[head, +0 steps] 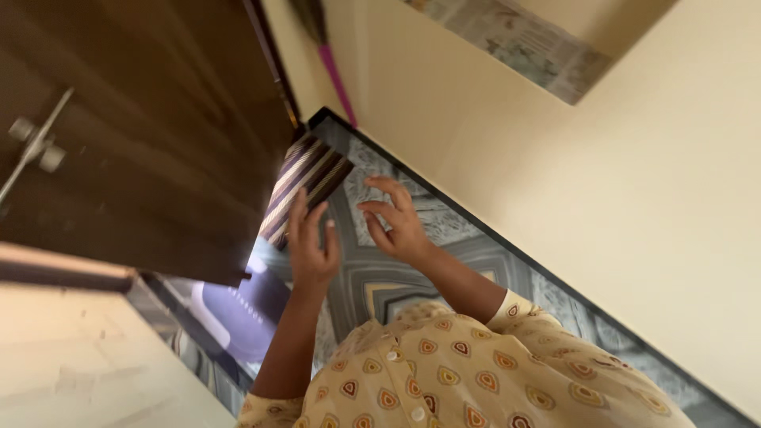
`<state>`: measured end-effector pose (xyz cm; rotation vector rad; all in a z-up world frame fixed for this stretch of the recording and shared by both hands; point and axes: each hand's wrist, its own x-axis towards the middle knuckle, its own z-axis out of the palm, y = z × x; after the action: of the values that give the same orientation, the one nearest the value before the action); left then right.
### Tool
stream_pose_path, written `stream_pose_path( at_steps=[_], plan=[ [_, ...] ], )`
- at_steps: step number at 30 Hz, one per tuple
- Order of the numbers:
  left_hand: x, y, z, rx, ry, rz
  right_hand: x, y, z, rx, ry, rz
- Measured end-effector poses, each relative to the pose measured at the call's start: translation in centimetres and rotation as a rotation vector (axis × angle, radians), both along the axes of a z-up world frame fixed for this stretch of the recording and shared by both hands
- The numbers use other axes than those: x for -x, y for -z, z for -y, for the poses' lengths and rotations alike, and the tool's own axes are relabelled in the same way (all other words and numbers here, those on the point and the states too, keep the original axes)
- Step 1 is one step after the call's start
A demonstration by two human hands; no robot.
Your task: The person moves various household items from a wall shelf to a nearby table. They handle a cloth, toothbrushes, toothpaste, a pen, and several cleaning product bottles one by one, placing them on the table surface.
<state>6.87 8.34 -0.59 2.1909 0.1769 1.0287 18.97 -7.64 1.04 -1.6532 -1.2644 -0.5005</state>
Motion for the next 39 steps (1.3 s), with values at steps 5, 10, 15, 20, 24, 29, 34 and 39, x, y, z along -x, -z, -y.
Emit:
stream_pose_path(
  at_steps=[5,10,15,20,24,29,34,39],
  plan=[
    [-6.3,-0.4,-2.2,0.019,0.103,-0.022,-5.0,-1.1,-1.0,0.093,0.087,-0.014],
    [-15.4,-0.1,-4.2,-0.117,0.249,0.011,-12.6,-2.1,-2.3,0.213,0.241,-0.022],
    [-23.5,-0.8,-6.2,-0.111,0.3,-0.082,-20.6,-3.2,-4.9,0.27,0.256,0.008],
    [-34.4,-2.4,-7.2,-0.156,0.382,0.007,-29.6,-4.5,-5.3,0.277,0.292,-0.002],
    [-41.8,-3.7,-6.5,-0.134,0.517,0.034,-34.7,-5.9,-4.8,0.259,0.403,-0.005],
    [-49.3,-5.1,-5.7,-0.123,0.659,0.065,-39.3,-7.7,-3.1,0.257,0.586,0.008],
    [-56.7,-7.8,-4.5,-0.098,0.862,0.1,-42.4,-10.7,-1.7,0.253,0.785,0.037],
    [-62.9,-11.2,-3.5,-0.129,1.083,0.175,-44.4,-14.4,-1.3,0.258,0.974,0.068]
  ],
)
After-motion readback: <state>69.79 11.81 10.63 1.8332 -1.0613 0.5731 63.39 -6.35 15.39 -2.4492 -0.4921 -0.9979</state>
